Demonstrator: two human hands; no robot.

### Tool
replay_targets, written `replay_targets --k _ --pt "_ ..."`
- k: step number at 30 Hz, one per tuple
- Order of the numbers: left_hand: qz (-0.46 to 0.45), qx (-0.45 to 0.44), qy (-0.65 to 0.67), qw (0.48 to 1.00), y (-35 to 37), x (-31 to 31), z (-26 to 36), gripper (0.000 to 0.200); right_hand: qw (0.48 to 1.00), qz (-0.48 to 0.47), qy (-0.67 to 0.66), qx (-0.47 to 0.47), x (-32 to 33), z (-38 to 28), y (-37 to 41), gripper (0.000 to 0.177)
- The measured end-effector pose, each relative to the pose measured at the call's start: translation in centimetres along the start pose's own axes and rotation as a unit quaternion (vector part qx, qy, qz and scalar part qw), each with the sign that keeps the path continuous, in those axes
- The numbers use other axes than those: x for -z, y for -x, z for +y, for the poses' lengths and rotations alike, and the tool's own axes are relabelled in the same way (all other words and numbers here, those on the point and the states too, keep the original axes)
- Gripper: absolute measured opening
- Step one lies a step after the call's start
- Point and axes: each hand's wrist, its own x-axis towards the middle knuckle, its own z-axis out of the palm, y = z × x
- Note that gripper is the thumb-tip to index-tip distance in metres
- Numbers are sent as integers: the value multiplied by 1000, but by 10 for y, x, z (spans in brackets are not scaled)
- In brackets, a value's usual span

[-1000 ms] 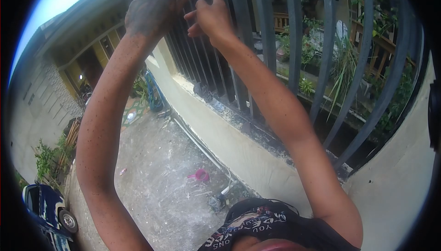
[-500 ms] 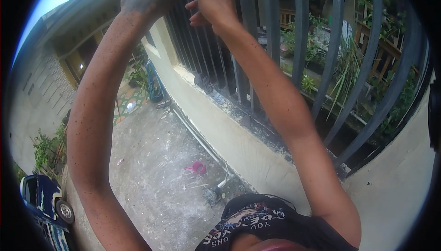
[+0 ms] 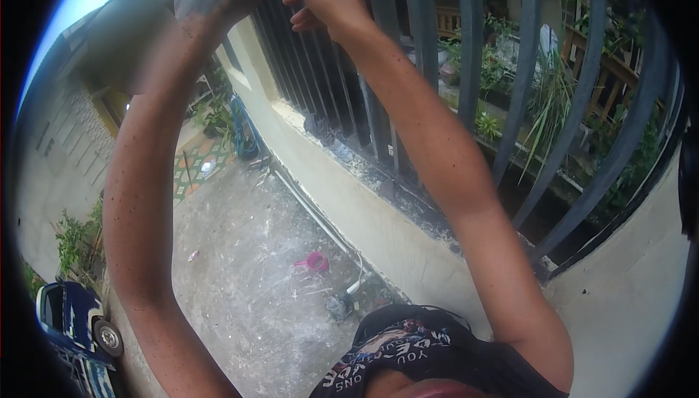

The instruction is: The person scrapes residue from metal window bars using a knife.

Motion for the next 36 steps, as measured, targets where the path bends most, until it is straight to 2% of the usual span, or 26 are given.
replay_targets --k 6,8,10,15,22,27,30,31,36 --pt "2 -20 -32 999 -1 -13 -11 28 999 0 27 -26 -1 3 3 83" --pt "8 14 -8 1000 -12 -5 -9 28 999 3 32 5 -3 -3 -8 83" --pt "20 -2 -12 1000 -11 -1 -6 29 1000 -2 -1 23 -4 -8 -12 82" --pt "-17 0 -16 1000 6 0 2 29 999 0 2 -36 0 10 5 83" --pt "-22 6 -2 1000 -11 -4 -9 29 1000 9 9 4 0 5 -5 83" --pt "-21 7 -15 1000 4 2 1 29 999 -3 25 -44 2 11 4 81" --pt "6 -28 8 1000 -15 -2 -11 29 1000 -4 7 9 0 0 -8 80" --pt "-12 1 17 1000 -17 2 -8 29 1000 -2 3 -1 0 -4 -10 81" --pt "-29 -3 -7 1000 -6 3 -6 27 1000 -7 25 -11 4 3 3 81"
